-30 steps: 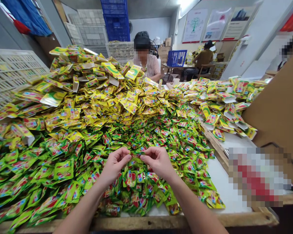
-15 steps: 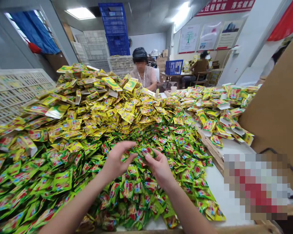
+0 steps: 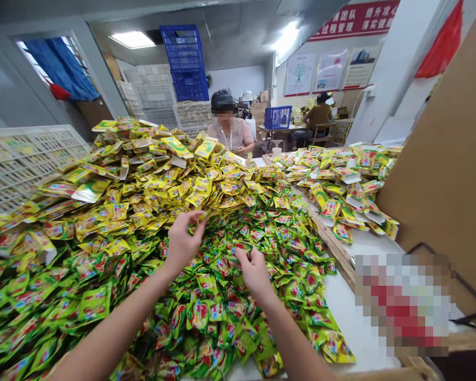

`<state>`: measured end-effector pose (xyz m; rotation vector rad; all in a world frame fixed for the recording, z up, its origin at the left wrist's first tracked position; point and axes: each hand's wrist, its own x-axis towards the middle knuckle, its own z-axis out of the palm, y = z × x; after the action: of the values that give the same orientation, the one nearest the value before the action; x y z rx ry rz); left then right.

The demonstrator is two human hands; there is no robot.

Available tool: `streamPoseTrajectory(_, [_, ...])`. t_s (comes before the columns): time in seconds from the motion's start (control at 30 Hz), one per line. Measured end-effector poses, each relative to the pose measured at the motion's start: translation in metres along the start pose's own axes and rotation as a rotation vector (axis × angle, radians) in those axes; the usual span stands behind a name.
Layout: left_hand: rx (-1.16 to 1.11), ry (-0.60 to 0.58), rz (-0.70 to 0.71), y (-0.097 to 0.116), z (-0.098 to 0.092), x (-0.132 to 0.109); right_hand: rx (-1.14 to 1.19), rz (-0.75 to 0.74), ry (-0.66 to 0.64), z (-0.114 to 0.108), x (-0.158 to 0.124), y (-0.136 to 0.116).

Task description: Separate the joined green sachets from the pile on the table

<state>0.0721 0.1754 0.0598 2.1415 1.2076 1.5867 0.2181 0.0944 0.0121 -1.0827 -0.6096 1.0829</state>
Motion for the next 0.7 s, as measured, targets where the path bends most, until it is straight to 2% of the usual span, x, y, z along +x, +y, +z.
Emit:
streamPoseTrajectory(0.07, [0.130, -0.101, 0.440, 0.005, -0.004, -0.035, 0.013, 0.045, -0.054, 0.006, -0.006, 0.003])
streamPoseTrajectory(0.1, [0.195, -0.149, 0.602, 0.007, -0.004, -0.050, 0.036, 0.085, -0.087, 0.009, -0.009, 0.004])
streamPoseTrajectory(0.17, [0.301, -0.228, 0.728, 0.008, -0.002, -0.071, 0.127, 0.199, -0.151, 0.013, -0.015, 0.004])
streamPoseTrajectory(0.27, [0.398, -0.295, 0.673, 0.007, -0.001, -0.084, 0.283, 0.359, -0.215, 0.017, -0.022, 0.002])
streamPoseTrajectory(0.37, [0.407, -0.322, 0.672, 0.008, -0.008, -0.087, 0.291, 0.410, -0.261, 0.017, -0.028, 0.002])
streamPoseTrajectory(0.43, [0.393, -0.395, 0.691, 0.009, -0.013, -0.092, 0.259, 0.441, -0.230, 0.016, -0.030, 0.006])
streamPoseTrajectory(0.53, [0.289, -0.570, 0.700, 0.008, -0.017, -0.094, 0.213, 0.501, -0.137, 0.011, -0.030, 0.014])
streamPoseTrajectory(0.6, [0.158, -0.654, 0.728, 0.000, -0.023, -0.080, 0.175, 0.543, -0.148, 0.007, -0.027, 0.018])
streamPoseTrajectory(0.63, [0.118, -0.658, 0.724, -0.008, -0.030, -0.066, 0.148, 0.561, -0.168, 0.005, -0.025, 0.019])
streamPoseTrajectory(0.7, [0.179, -0.567, 0.639, -0.029, -0.055, -0.024, 0.085, 0.581, -0.198, 0.001, -0.022, 0.020])
